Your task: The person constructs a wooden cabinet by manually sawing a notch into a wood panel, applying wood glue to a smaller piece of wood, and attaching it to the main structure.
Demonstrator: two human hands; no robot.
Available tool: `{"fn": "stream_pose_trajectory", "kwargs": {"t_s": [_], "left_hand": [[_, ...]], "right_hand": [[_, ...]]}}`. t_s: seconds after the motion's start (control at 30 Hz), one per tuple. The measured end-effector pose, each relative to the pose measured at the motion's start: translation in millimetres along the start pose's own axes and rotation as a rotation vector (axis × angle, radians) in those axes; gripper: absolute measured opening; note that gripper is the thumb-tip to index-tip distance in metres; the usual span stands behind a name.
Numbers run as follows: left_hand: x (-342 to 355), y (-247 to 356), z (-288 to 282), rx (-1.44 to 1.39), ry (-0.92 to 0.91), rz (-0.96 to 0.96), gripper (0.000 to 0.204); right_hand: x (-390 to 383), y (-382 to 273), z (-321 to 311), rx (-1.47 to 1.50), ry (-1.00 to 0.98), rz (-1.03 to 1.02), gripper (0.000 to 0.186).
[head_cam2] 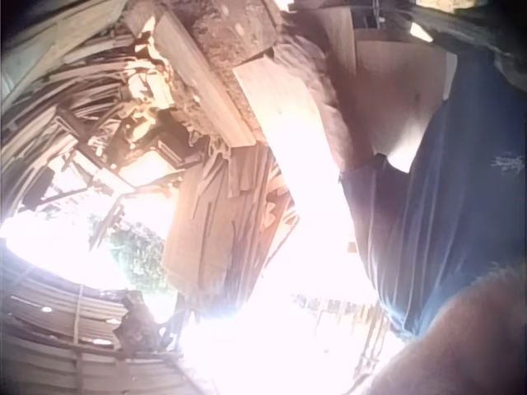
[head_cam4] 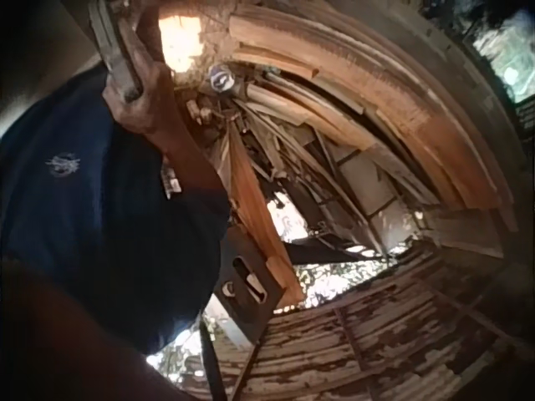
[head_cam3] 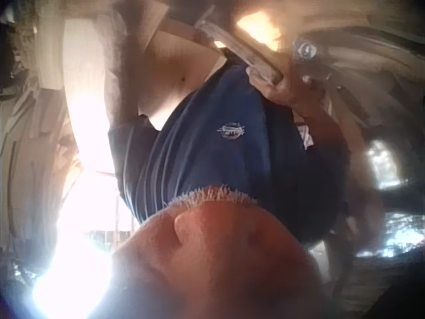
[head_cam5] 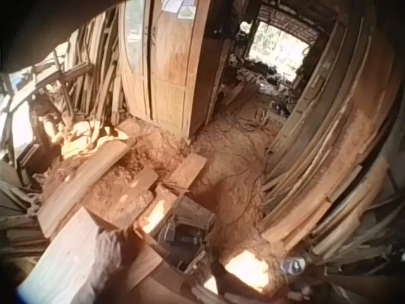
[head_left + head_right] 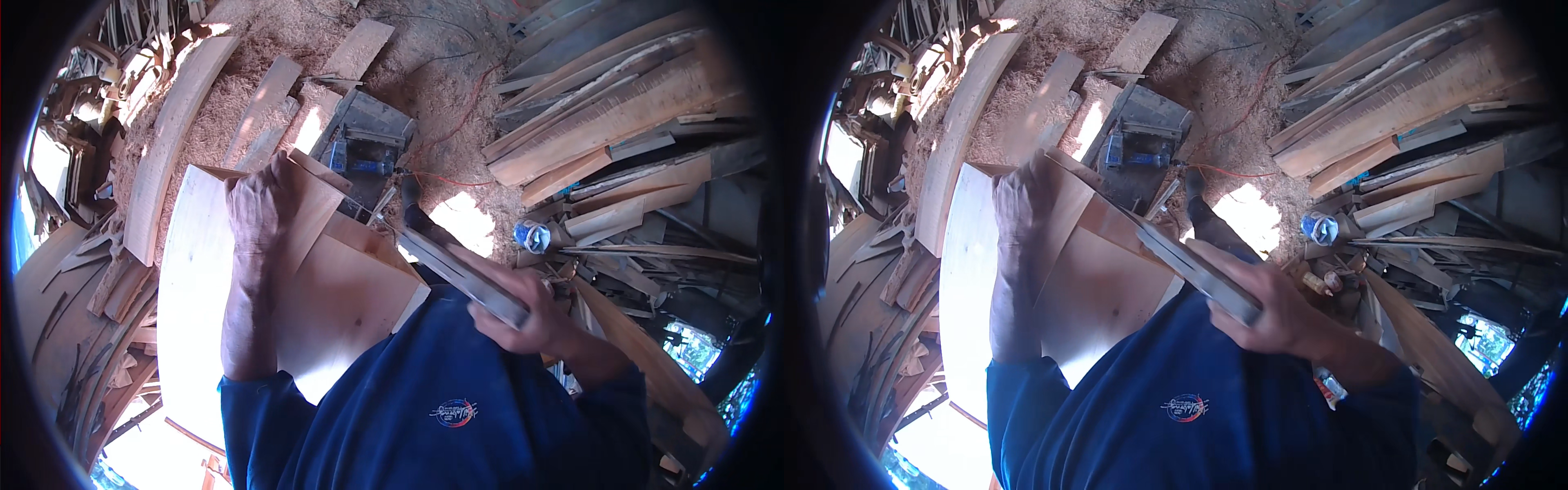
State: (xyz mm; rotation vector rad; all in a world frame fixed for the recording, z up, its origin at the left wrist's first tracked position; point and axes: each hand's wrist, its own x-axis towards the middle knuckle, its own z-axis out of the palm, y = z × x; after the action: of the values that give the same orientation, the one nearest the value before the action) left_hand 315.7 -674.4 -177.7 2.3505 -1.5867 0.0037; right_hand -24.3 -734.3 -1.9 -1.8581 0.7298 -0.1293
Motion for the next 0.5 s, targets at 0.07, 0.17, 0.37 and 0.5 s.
{"fn": "stream_pose_trajectory", "kwargs": {"t_s": [0.07,0.17,0.37,0.5], "left_hand": [[6.0,7.7,-12.3,-0.009,-0.036,-0.002,0.041],[8.9,8.5,-9.3,-0.059,-0.051,-0.001,0.04],[14.2,-6.7,-2.9,-0.016,0.075,0.239,0.018],[5.7,-4.9,-5.1,0.054,-0.03,0.165,0.022]], "right_hand": [[-21.5,-12.4,-13.2,0.02,-0.036,0.08,0.071],[-7.4,-2.2,-1.5,0.04,-0.001,0.056,0.071],[62.2,43.2,43.3,-0.053,0.153,-0.239,0.067],[-14.5,-6.4,-9.1,0.012,-0.056,0.083,0.077]]}}
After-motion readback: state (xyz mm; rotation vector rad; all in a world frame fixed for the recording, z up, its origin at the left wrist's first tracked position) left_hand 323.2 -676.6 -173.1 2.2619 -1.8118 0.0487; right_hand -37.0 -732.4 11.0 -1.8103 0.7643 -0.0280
